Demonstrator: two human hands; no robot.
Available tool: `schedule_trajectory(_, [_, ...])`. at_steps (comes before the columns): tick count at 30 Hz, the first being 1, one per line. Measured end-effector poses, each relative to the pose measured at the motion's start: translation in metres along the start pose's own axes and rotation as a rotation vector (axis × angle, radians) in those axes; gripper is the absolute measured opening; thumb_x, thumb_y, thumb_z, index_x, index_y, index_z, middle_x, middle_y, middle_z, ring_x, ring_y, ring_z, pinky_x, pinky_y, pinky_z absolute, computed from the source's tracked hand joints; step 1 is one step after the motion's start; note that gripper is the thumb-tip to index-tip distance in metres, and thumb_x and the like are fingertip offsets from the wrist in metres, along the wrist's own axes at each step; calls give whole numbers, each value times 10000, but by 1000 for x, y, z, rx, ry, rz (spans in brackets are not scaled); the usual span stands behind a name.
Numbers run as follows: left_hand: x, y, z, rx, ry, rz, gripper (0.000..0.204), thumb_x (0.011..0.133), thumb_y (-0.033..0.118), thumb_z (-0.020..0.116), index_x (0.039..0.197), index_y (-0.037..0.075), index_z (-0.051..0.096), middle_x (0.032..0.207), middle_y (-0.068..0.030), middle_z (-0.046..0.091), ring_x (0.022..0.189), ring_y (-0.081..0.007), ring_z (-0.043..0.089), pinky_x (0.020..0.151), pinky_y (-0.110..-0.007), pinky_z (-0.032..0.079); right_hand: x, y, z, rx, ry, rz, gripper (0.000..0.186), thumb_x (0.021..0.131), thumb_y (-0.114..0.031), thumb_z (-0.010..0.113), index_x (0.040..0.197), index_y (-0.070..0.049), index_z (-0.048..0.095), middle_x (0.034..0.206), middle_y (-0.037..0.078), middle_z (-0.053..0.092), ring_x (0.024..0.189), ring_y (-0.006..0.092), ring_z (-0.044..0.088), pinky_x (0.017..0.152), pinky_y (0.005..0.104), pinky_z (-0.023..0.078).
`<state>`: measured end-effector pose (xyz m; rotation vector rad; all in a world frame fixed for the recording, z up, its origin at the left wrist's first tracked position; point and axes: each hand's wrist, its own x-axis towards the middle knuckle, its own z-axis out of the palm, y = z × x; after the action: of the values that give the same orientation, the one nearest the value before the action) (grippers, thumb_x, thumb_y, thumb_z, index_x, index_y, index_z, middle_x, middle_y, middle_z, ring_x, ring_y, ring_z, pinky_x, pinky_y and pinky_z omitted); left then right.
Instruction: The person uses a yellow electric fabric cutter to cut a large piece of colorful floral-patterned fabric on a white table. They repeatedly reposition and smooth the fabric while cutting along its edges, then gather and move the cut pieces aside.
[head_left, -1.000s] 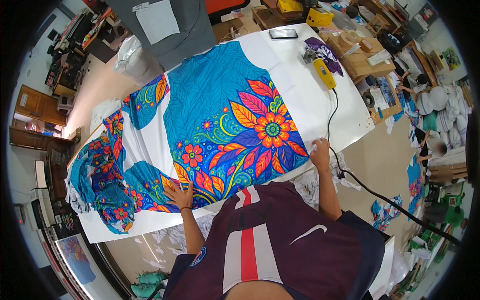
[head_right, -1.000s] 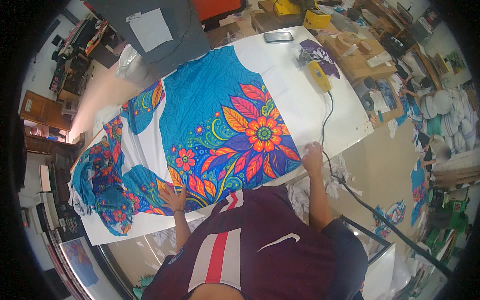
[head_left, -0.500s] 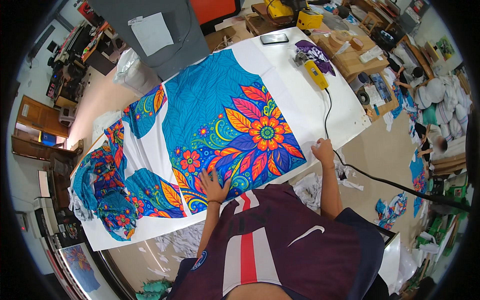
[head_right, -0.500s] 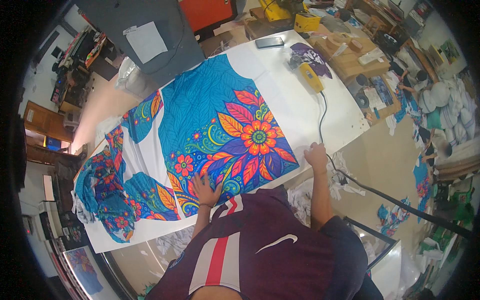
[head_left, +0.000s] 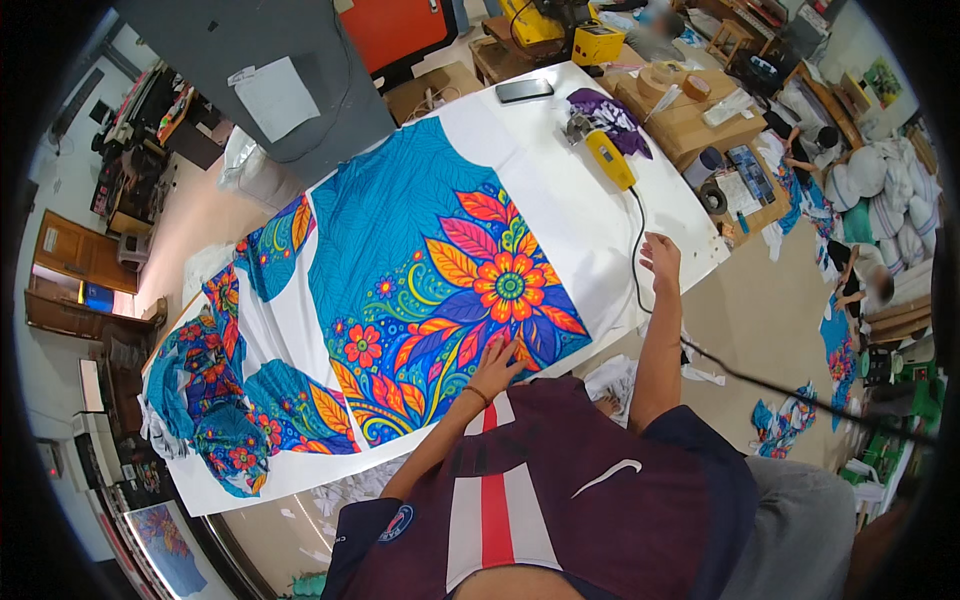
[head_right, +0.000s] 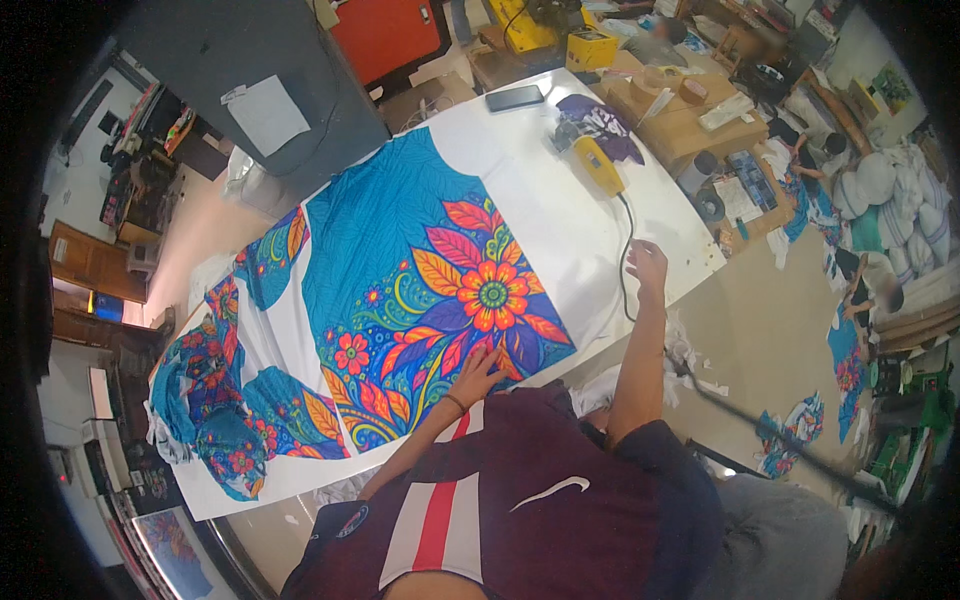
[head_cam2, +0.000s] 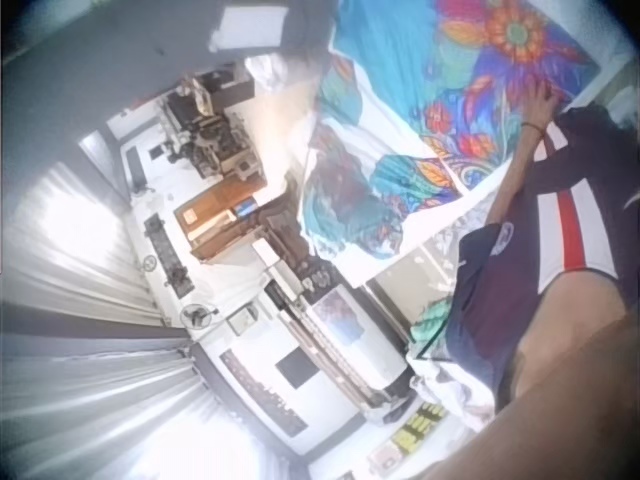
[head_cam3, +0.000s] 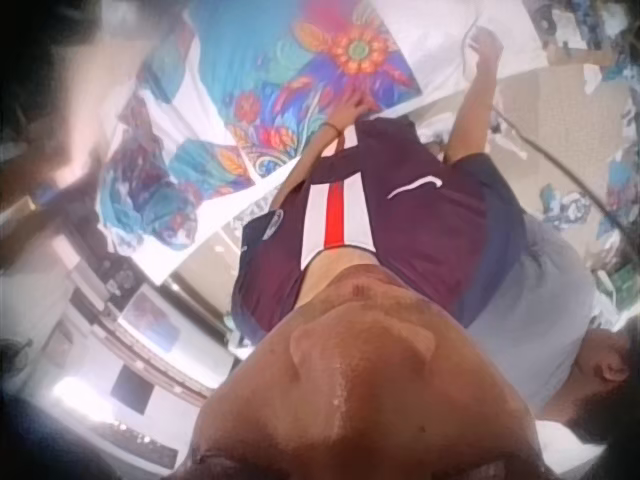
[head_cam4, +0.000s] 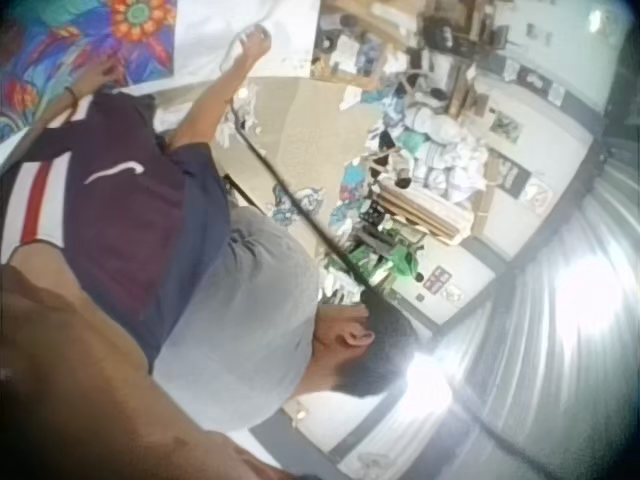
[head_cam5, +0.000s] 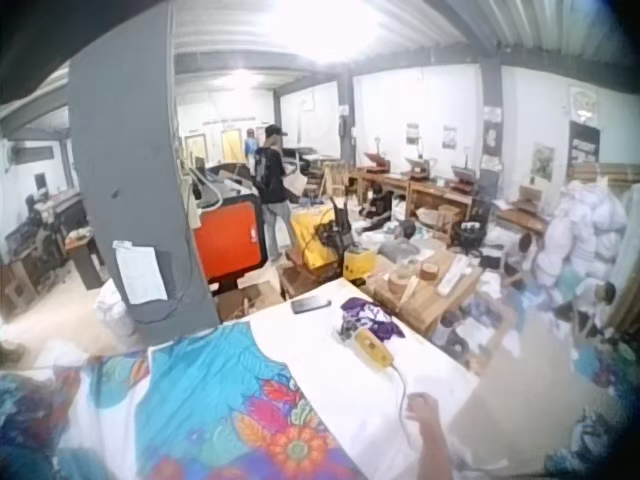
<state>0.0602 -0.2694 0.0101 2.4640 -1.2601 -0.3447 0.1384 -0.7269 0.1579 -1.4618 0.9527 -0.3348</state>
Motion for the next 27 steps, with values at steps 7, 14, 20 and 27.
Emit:
schedule_trajectory(7, [66, 54, -44, -13, -221, 170, 466, 950, 313, 698, 1405, 254, 621, 1675, -120, 317, 1568, -439, 222, 1223, -669, 259, 136, 15, 34, -427, 103, -334, 602, 855, -392, 831, 1299, -24, 662, 1048, 149, 717, 967, 230, 694, 820, 352, 556])
schedule_trajectory(14, [75, 63, -35, -541, -362, 66, 347, 941, 139, 690, 1285, 177, 717, 1290, -91, 700, 1278, -305, 620, 1079, -515, 482, 223, 18, 96, -474, -212, -283, 747, 772, -438, 867, 1333, -9, 622, 1143, 201, 718, 1015, 280, 713, 885, 388, 555])
schedule_trajectory(20, [44, 75, -56, -775, 109, -381, 279, 947, 102, 690, 1221, 106, 746, 1070, -129, 760, 954, -314, 730, 848, -419, 576, 240, 8, 114, -881, -185, -177, 797, 660, -504, 840, 1244, 8, 660, 1144, 203, 732, 1071, 344, 711, 916, 447, 541])
schedule_trajectory(27, [-3, 23, -64, -465, 595, -668, 293, 935, 93, 707, 1225, 56, 724, 1115, -172, 716, 1031, -368, 664, 932, -440, 535, 193, -3, 95, -731, -229, -257, 664, 683, -357, 860, 1192, 12, 647, 1097, 180, 731, 1031, 298, 727, 871, 416, 562])
